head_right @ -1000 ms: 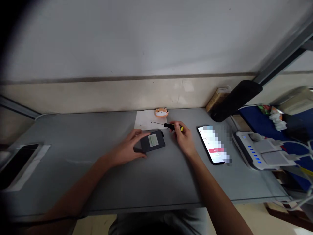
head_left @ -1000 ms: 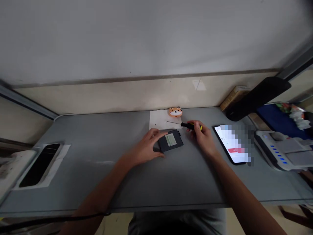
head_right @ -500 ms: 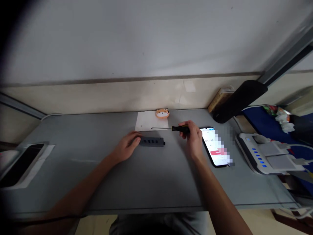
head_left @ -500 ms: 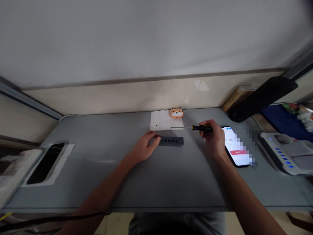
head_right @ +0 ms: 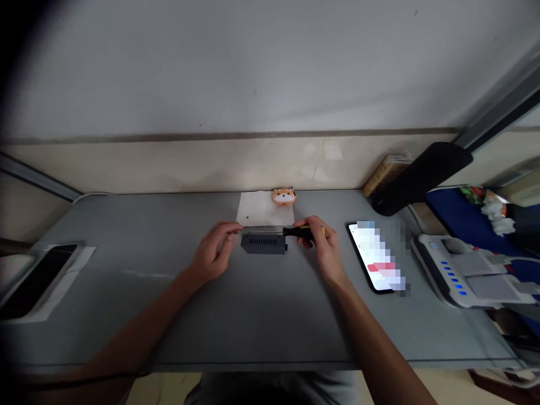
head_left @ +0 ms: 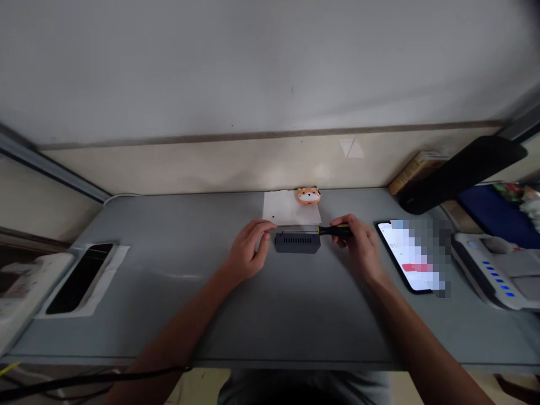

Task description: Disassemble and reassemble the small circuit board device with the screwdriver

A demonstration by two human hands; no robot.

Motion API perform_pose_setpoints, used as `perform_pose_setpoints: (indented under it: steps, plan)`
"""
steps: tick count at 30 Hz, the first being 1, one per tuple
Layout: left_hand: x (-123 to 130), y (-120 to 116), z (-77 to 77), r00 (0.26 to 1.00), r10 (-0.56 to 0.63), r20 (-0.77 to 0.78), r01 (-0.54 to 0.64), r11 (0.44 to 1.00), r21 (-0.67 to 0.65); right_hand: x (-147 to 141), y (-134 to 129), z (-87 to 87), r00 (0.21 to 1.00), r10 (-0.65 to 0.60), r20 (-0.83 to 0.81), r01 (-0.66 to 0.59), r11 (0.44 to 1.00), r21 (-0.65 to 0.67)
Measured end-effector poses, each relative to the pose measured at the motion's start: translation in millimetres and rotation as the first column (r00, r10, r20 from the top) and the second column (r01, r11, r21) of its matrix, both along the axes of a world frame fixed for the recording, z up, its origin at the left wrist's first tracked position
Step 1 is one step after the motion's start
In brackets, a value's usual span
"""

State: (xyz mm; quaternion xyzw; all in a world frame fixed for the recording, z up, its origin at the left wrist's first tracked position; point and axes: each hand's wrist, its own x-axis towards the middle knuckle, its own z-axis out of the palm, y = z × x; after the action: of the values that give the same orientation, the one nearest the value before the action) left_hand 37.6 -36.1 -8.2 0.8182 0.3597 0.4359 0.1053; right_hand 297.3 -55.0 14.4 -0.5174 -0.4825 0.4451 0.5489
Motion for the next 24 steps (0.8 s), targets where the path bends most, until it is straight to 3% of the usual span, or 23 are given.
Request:
perform_pose_setpoints:
  steps: [3,16,24]
  plan:
    - [-0.3,-0.4,0.8,0.998,-0.010,-0.060,0.015,0.996,0.087,-0.8,-0.6,0.3,1.000,0.008,0.014,-0.008,1.000,-0.002]
    - [-2.9,2.8,-2.2,0.995,-0.008,-0.100,0.020,0.992,0.128,-3.3,-1.5,4.6,1.000,-0.020,-0.015,0.020,1.000,-0.008]
    - [-10.2,6.3,0.3,0.960,-0.034,-0.277,0.097,0.971,0.218,-4.6,2.2,2.0,0.994,-0.052,0.092,0.056,0.998,-0.031]
